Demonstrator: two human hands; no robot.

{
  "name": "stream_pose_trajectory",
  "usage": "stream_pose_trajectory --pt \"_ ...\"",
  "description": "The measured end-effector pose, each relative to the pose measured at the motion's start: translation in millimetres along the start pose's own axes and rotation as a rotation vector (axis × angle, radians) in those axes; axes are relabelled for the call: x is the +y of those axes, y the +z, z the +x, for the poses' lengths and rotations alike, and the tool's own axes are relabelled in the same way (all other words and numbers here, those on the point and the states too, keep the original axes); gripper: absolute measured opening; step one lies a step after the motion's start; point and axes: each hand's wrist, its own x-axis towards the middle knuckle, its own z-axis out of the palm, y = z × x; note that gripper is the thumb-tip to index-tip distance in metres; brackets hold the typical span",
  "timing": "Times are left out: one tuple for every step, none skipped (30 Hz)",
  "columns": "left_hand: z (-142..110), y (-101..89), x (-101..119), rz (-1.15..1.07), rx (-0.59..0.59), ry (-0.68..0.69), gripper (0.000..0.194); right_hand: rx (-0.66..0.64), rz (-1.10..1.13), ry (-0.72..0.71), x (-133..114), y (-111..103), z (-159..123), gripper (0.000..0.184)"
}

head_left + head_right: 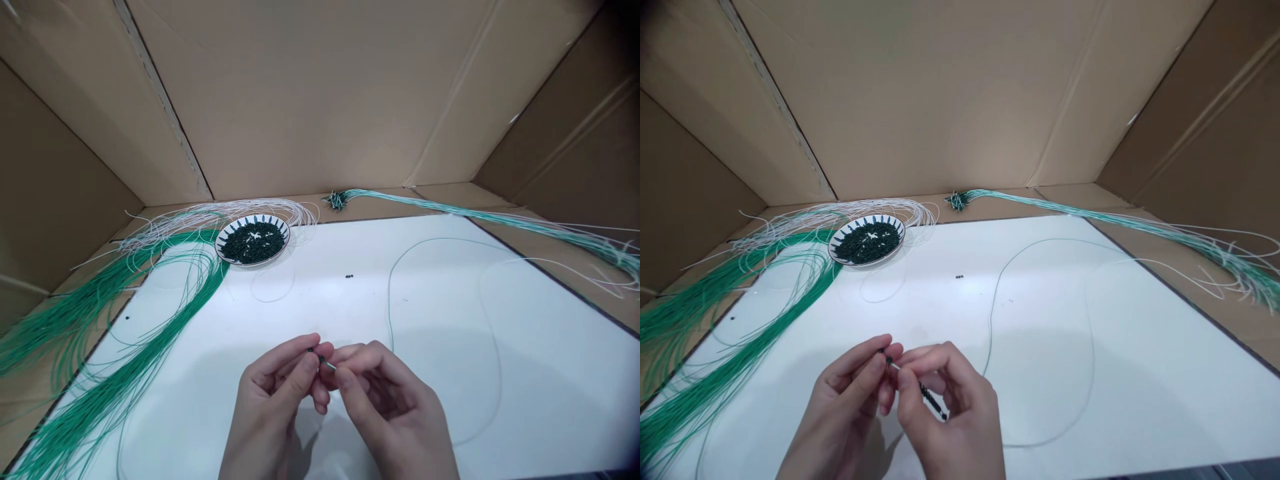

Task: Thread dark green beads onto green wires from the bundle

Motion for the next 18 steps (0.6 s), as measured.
stream_pose_trajectory --pt "-1.4 2.4 0.0 -0.019 0.012 -0.006 0.031 0.001 0.005 -0.004 0.8 0.8 -0.1 0.023" --pt "-2.5 4.5 -0.1 -0.037 0.021 -0.013 0.032 0.002 0.012 -0.006 1.6 1.7 -0.2 0.023" --pt "-3.2 6.3 -0.2 -0.053 0.033 -0.02 0.032 0.006 0.021 -0.011 2.4 2.7 -0.2 0.023" --pt "-3.7 7.8 -0.5 -0.069 0.05 -0.024 0.033 0.012 0.031 -0.019 3.2 3.8 -0.3 0.022" --pt "-4.0 9.3 -0.8 -0.087 0.069 -0.025 0.034 0.02 0.041 -0.029 4.1 4.9 -0.4 0.021" --pt "-4.1 10.6 -1.1 -0.104 0.09 -0.023 0.035 0.033 0.047 -0.039 5.1 6.0 -0.6 0.021" --pt "-4.3 12.0 -1.4 -0.118 0.111 -0.018 0.037 0.051 0.05 -0.046 6.1 7.1 -0.8 0.021" --pt "-4.5 13.3 -1.5 -0.129 0.129 -0.011 0.038 0.072 0.047 -0.051 7.0 8.2 -1.0 0.021" --pt "-4.9 14.5 -1.6 -0.136 0.143 -0.002 0.04 0.093 0.042 -0.052 7.8 9.3 -1.3 0.021" --pt "-5.3 15.6 -1.5 -0.14 0.154 0.006 0.04 0.113 0.036 -0.052 8.4 10.5 -1.7 0.021" --pt "-5.8 16.6 -1.4 -0.141 0.161 0.009 0.04 0.131 0.034 -0.053 8.7 11.6 -2.1 0.021" --pt "-6.3 17.3 -1.2 -0.143 0.164 0.01 0.04 0.146 0.037 -0.055 8.7 12.9 -2.5 0.02" --pt "-6.7 17.8 -1.1 -0.148 0.166 0.01 0.04 0.158 0.042 -0.06 8.4 14.3 -2.9 0.019" --pt "-7.0 18.1 -1.0 -0.151 0.169 0.009 0.04 0.169 0.045 -0.065 7.9 15.7 -3.3 0.019" --pt "-7.1 18.2 -0.9 -0.155 0.174 0.006 0.041 0.178 0.047 -0.07 7.2 17.1 -3.6 0.019" --pt "-7.1 18.2 -0.9 -0.159 0.18 0.005 0.041 0.186 0.046 -0.075 6.3 18.4 -3.9 0.02" --pt "-6.9 18.2 -1.0 -0.164 0.184 0.004 0.041 0.194 0.041 -0.082 5.4 19.6 -4.1 0.02" --pt "-6.8 18.1 -1.1 -0.168 0.186 0.004 0.041 0.2 0.032 -0.091 4.5 20.6 -4.3 0.02"
